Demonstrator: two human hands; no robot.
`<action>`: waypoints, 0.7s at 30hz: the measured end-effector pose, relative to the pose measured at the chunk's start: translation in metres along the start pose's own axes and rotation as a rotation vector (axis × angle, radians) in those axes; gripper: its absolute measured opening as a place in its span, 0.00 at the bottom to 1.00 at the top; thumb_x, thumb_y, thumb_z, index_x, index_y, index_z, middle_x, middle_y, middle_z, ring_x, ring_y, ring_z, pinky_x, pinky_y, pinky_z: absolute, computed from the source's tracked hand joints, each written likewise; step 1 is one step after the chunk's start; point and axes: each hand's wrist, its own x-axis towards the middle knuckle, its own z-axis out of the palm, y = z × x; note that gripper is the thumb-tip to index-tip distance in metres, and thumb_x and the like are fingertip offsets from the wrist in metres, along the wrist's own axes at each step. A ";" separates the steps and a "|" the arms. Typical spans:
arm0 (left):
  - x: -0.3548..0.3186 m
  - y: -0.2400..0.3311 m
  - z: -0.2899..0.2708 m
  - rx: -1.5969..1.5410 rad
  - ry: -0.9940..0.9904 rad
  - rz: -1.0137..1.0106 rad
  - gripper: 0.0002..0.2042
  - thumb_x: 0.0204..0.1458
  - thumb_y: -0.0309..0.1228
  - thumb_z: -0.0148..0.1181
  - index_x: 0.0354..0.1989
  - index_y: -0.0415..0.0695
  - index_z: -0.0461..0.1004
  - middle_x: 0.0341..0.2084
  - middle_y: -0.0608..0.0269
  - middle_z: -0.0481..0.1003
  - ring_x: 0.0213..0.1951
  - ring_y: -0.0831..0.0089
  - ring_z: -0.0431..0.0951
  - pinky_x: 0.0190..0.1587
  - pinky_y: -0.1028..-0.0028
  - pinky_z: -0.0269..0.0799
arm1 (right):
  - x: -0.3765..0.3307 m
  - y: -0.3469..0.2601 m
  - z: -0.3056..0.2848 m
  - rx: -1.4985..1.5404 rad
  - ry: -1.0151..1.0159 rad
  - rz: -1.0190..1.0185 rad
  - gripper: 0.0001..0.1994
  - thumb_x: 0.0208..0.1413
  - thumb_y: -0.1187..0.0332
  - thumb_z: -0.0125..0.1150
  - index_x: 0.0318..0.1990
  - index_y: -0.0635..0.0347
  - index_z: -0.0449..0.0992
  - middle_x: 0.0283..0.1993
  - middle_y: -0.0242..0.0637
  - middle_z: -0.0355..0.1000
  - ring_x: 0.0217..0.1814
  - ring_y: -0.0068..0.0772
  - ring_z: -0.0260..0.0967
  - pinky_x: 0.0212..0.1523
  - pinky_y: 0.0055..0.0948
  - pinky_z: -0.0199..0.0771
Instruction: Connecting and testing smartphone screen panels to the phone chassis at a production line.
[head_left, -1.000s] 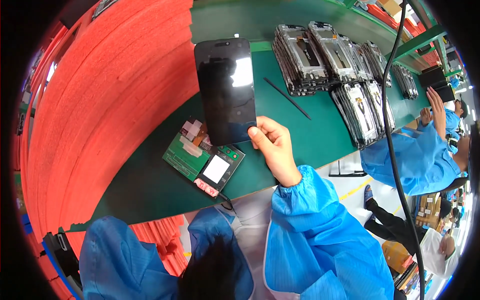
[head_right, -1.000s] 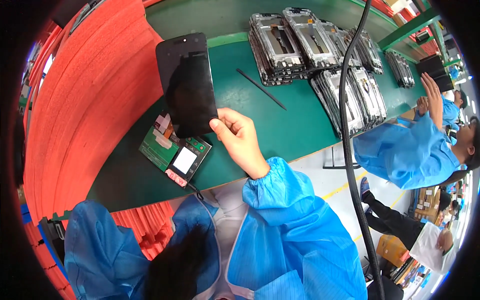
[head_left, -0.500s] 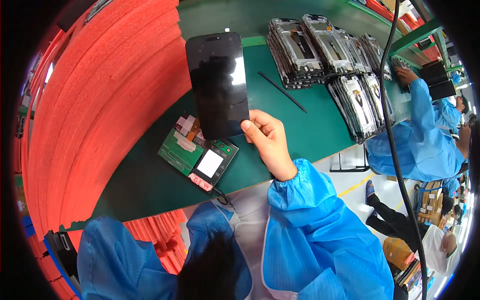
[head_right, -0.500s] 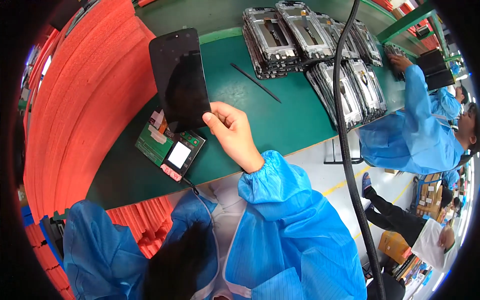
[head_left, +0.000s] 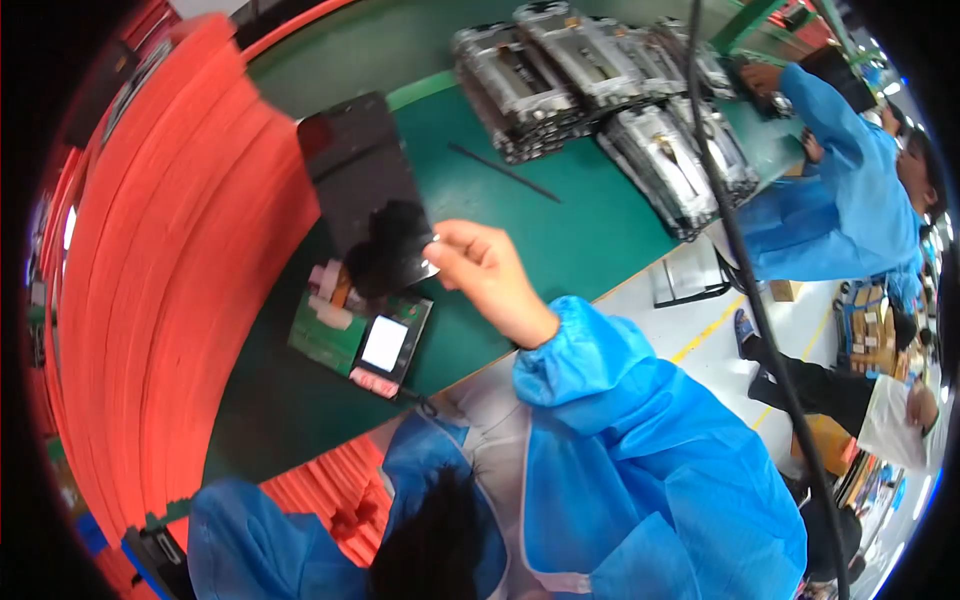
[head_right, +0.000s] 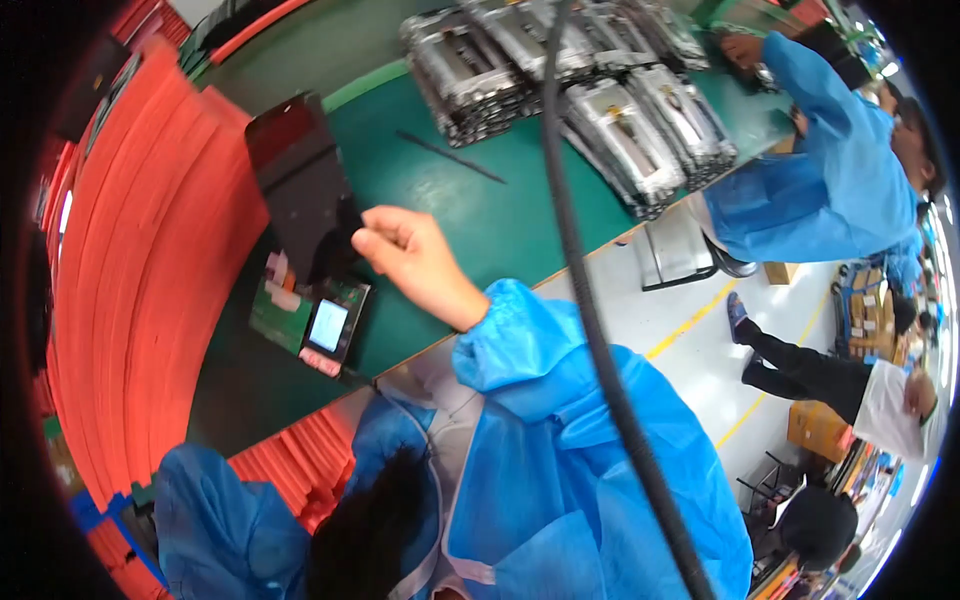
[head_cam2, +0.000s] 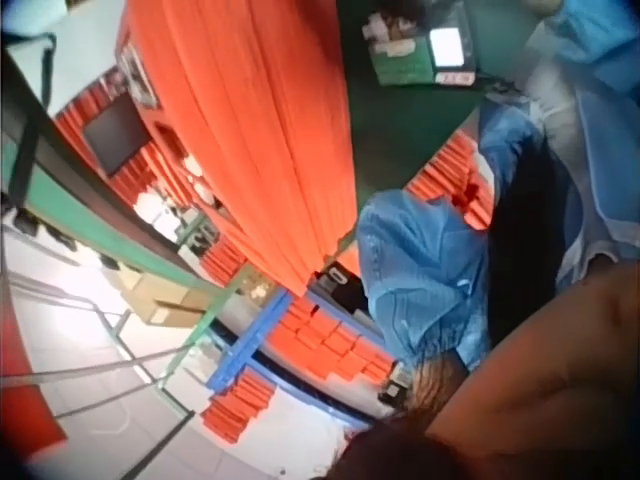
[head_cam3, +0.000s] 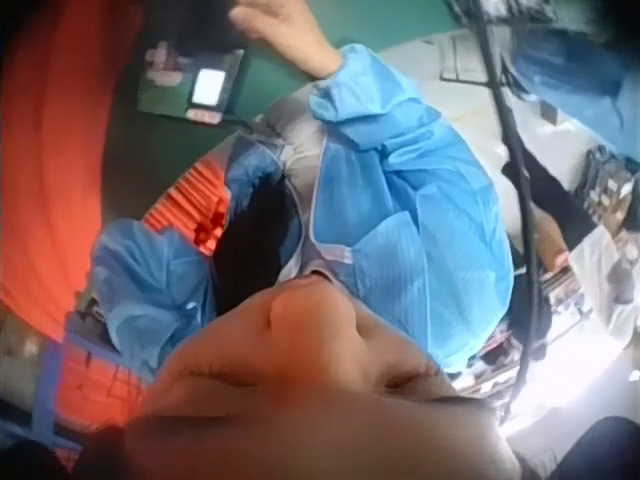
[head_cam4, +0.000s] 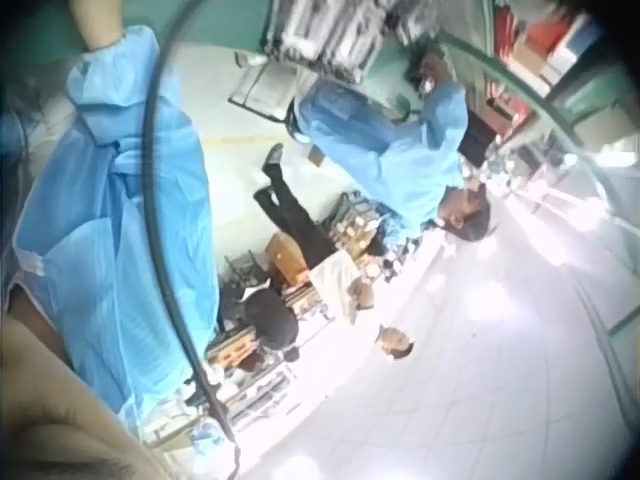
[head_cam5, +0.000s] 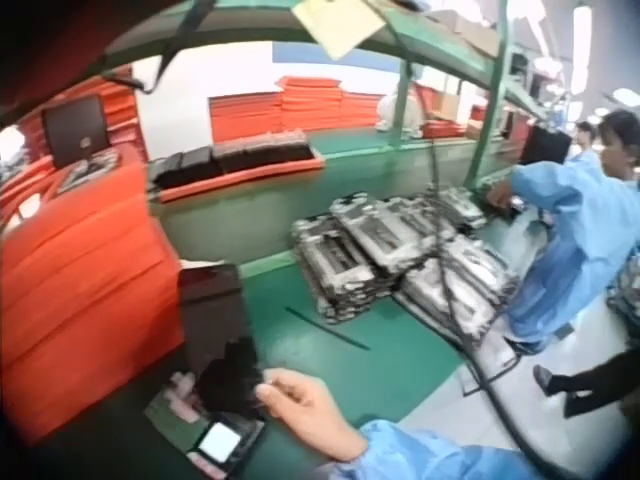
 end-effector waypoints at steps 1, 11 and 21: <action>0.001 0.000 0.006 -0.019 -0.007 0.004 0.08 0.57 0.29 0.47 0.40 0.40 0.71 0.30 0.61 0.71 0.26 0.76 0.69 0.25 0.75 0.67 | 0.002 0.004 -0.002 0.001 -0.049 0.010 0.08 0.58 0.68 0.55 0.40 0.64 0.74 0.25 0.21 0.64 0.26 0.10 0.56 0.26 0.15 0.55; -0.005 0.003 -0.008 0.017 -0.034 -0.018 0.09 0.57 0.29 0.47 0.41 0.40 0.70 0.30 0.61 0.71 0.26 0.77 0.67 0.24 0.76 0.66 | 0.002 -0.002 -0.002 0.009 -0.034 -0.001 0.09 0.59 0.68 0.54 0.41 0.64 0.74 0.26 0.20 0.65 0.26 0.10 0.55 0.26 0.15 0.55; -0.008 0.006 -0.010 0.017 -0.039 -0.034 0.09 0.57 0.29 0.46 0.43 0.40 0.70 0.31 0.61 0.70 0.25 0.78 0.66 0.24 0.76 0.66 | 0.000 -0.002 -0.002 0.021 -0.041 -0.016 0.10 0.59 0.67 0.53 0.41 0.64 0.74 0.26 0.20 0.64 0.26 0.09 0.54 0.26 0.14 0.53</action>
